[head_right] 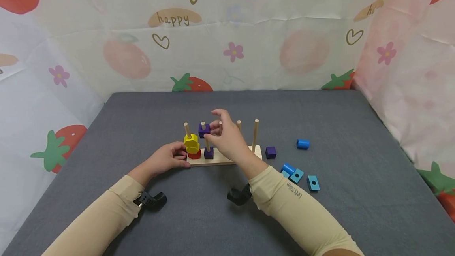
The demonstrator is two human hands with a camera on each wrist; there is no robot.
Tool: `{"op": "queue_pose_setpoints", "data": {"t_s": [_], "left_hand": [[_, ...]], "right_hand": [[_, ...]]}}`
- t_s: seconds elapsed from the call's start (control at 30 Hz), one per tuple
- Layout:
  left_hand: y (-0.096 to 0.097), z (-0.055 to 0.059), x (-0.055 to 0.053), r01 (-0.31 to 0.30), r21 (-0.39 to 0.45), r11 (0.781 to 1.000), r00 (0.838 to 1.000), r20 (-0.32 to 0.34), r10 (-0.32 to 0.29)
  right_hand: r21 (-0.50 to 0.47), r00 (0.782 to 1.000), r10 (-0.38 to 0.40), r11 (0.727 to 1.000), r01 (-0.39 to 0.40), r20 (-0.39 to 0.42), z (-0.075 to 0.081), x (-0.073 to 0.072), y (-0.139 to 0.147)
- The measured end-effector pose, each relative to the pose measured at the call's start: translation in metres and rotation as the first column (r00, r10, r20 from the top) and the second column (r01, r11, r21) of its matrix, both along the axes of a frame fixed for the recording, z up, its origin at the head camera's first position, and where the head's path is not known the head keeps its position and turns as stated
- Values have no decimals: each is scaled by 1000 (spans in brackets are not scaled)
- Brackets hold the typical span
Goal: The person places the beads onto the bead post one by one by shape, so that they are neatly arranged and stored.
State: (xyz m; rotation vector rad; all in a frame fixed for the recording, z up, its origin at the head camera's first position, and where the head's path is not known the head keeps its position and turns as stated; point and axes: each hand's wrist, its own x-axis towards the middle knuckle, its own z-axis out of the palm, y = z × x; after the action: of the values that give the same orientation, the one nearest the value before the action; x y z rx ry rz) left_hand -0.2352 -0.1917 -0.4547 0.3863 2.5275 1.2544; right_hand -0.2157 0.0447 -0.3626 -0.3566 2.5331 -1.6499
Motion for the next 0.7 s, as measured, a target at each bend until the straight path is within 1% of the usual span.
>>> {"op": "queue_pose_setpoints", "data": {"t_s": [0.1, 0.33, 0.47, 0.7], "left_hand": [[0, 0, 0, 0, -5, 1000, 1000, -4, 0], [1, 0, 1, -4, -4, 1000, 1000, -10, 4], [2, 1, 1, -5, -3, 1000, 1000, -15, 5], [3, 1, 2, -11, -3, 1000, 1000, -13, 11]], "right_hand": [[-13, 1000, -8, 1000, 8, 12, -7, 0, 0], [36, 999, -25, 999, 24, 37, -24, -1, -1], [33, 998, -46, 998, 44, 51, -34, -1, -2], [11, 996, -54, 999, 54, 76, -48, 0, -2]]}}
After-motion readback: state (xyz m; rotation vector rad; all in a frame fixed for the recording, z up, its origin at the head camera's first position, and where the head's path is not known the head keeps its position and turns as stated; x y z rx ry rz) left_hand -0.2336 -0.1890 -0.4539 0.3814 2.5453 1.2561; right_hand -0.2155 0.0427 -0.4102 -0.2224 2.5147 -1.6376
